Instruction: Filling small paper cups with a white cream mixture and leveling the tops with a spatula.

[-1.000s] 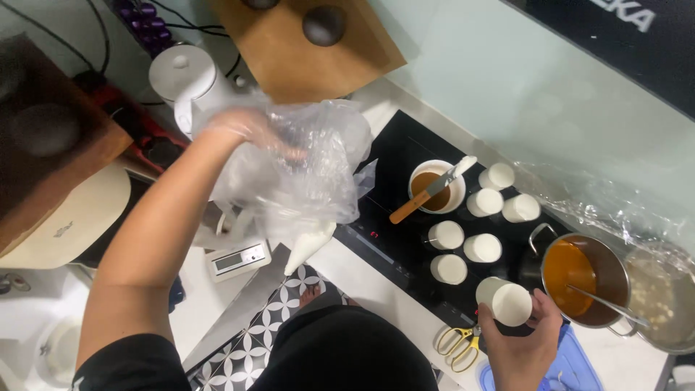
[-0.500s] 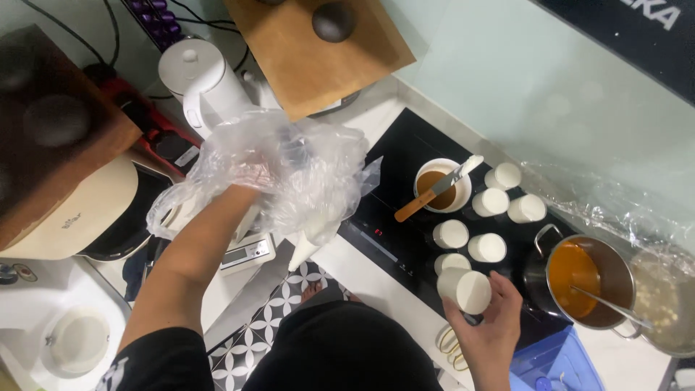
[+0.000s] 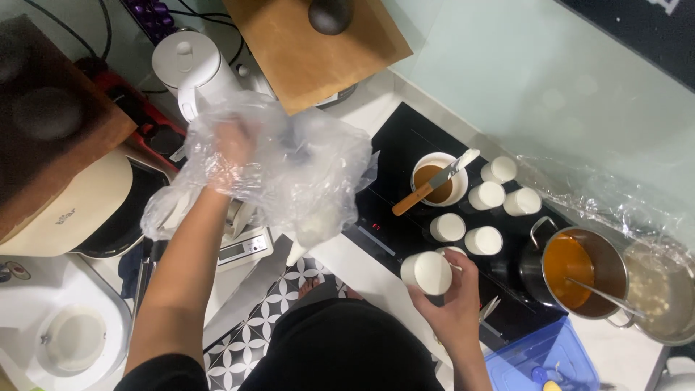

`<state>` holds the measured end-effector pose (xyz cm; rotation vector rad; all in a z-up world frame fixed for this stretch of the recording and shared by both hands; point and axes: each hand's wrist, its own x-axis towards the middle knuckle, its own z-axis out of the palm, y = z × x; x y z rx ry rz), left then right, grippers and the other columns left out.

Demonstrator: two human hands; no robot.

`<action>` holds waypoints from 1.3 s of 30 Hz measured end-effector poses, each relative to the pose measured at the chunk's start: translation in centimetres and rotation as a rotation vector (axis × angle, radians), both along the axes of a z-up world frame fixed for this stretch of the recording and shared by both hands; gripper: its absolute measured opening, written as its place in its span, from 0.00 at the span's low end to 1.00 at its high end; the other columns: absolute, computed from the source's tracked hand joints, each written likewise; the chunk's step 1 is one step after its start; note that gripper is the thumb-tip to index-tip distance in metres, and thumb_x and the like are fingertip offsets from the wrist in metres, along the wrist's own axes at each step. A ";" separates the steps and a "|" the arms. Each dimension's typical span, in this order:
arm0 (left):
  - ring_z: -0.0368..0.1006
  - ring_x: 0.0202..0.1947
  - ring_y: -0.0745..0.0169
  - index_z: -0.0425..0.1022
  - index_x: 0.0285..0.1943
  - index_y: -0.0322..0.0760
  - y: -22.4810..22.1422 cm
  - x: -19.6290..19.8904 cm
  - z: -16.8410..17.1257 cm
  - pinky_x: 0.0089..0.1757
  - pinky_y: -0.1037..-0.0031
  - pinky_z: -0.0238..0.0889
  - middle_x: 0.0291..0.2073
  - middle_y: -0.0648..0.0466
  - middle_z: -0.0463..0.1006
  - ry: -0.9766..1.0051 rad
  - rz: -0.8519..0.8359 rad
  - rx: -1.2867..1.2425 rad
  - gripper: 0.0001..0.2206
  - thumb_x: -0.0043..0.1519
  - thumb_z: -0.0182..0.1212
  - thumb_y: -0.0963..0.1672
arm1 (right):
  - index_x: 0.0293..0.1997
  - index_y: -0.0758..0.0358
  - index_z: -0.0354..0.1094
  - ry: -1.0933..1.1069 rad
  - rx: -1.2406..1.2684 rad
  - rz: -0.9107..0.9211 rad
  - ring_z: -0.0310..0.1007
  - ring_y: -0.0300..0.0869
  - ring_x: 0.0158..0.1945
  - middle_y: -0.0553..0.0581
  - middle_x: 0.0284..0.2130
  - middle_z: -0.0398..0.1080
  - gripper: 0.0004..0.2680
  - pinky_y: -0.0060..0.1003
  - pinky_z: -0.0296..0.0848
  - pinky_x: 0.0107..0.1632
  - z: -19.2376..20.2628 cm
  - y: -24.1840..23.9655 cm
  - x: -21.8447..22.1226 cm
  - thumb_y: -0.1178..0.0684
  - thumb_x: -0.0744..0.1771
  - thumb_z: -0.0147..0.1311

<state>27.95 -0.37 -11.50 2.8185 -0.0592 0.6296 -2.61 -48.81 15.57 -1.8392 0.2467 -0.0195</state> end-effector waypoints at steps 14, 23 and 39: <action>0.65 0.21 0.69 0.76 0.56 0.30 -13.9 -35.0 20.6 0.24 0.76 0.59 0.27 0.54 0.72 1.191 0.193 -1.606 0.14 0.65 0.60 0.44 | 0.64 0.67 0.59 -0.309 0.181 0.134 0.63 0.46 0.65 0.58 0.60 0.56 0.28 0.41 0.65 0.67 -0.2 -0.4 2.2 0.64 0.58 0.67; 0.75 0.29 0.69 0.85 0.52 0.31 -11.5 -37.7 20.6 0.32 0.77 0.70 0.38 0.51 0.78 1.479 -0.158 -1.117 0.15 0.62 0.67 0.46 | 0.65 0.65 0.59 -0.314 0.364 0.358 0.68 0.51 0.67 0.58 0.58 0.54 0.28 0.46 0.72 0.66 3.3 1.4 2.7 0.64 0.58 0.66; 0.75 0.44 0.63 0.74 0.65 0.36 -17.1 -31.5 42.1 0.49 0.72 0.70 0.51 0.52 0.75 0.635 -0.538 -0.998 0.35 0.45 0.80 0.42 | 0.78 0.60 0.37 -0.265 0.442 0.441 0.65 0.53 0.70 0.72 0.67 0.60 0.39 0.49 0.70 0.68 6.4 4.2 0.1 0.70 0.60 0.62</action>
